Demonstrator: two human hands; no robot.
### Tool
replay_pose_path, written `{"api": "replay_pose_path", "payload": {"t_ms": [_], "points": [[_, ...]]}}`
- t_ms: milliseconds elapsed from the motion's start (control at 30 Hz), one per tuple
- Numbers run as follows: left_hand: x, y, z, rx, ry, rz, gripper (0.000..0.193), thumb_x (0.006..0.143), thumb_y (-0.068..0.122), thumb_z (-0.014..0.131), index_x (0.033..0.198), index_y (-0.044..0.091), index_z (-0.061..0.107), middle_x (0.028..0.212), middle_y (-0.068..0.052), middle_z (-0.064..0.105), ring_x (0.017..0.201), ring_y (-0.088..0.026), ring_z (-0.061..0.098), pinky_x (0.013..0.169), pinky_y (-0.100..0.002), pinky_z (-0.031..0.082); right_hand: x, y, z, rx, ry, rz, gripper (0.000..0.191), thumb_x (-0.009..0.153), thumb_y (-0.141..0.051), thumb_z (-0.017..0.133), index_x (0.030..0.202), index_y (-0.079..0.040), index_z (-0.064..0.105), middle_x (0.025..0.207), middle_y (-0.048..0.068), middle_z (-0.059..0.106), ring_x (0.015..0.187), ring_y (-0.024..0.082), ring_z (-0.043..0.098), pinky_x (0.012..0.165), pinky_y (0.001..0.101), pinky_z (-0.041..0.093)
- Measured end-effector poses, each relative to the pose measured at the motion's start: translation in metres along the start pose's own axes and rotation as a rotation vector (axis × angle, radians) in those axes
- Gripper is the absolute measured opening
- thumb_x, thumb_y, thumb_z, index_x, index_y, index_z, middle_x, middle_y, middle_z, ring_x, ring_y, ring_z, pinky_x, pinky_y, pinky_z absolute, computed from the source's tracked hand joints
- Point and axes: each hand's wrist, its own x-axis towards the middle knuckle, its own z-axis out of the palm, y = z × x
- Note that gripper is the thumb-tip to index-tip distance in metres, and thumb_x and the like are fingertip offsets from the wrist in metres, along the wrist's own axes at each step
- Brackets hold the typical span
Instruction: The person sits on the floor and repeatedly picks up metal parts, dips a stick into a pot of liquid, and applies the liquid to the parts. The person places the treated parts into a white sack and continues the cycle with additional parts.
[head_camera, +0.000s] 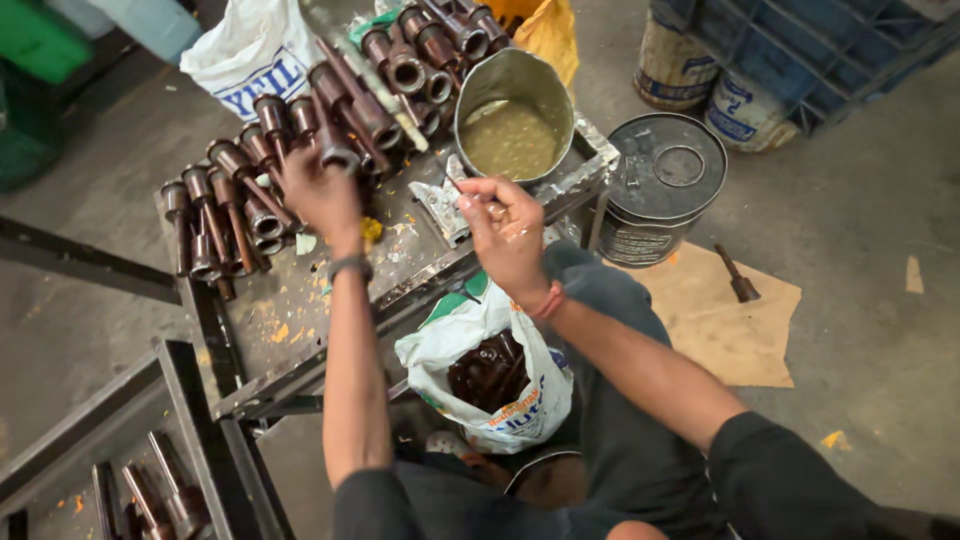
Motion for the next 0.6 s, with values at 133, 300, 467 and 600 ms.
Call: {"api": "replay_pose_path", "payload": {"t_ms": [133,300,467,600], "points": [[-0.024,0.029,-0.052,-1.058,0.152,-0.649,0.019,0.067,-0.010,0.050,0.084,-0.009,0.041,0.097,-0.022,0.047,0.088,-0.031,0.054,0.074,-0.032,0.047,-0.001,0.000,0.000,0.002,-0.033,0.006,0.010,0.079,0.001,0.051,0.088,0.002,0.053,0.077,-0.002,0.052,0.065,-0.001,0.045,0.055,0.0129,0.036],[-0.066,0.080,-0.117,-1.454,0.096,-0.410,0.029,0.070,-0.011,0.050,0.094,0.002,0.040,0.114,-0.023,0.036,0.097,-0.032,0.050,0.080,-0.030,0.047,-0.008,-0.002,0.006,-0.117,-0.068,0.009,0.007,0.078,0.001,0.053,0.084,0.002,0.055,0.073,-0.002,0.049,0.061,0.000,0.043,0.052,0.0134,0.035],[-0.093,0.106,-0.163,-1.546,-0.171,-0.327,0.050,0.065,-0.004,0.060,0.112,0.005,0.043,0.122,-0.021,0.035,0.093,-0.022,0.048,0.078,-0.027,0.047,-0.012,-0.009,0.019,-0.217,-0.076,-0.083,0.007,0.076,0.001,0.053,0.082,0.002,0.056,0.074,0.000,0.053,0.061,0.002,0.048,0.051,0.0146,0.039],[-0.124,0.107,-0.171,-1.611,-0.118,-0.402,0.050,0.065,0.009,0.062,0.109,0.004,0.039,0.120,-0.017,0.033,0.092,-0.025,0.048,0.072,-0.034,0.048,-0.021,-0.037,0.019,-0.375,-0.056,-0.206,0.007,0.074,-0.001,0.055,0.081,0.000,0.057,0.072,0.001,0.052,0.061,0.003,0.049,0.050,0.0158,0.040]]}}
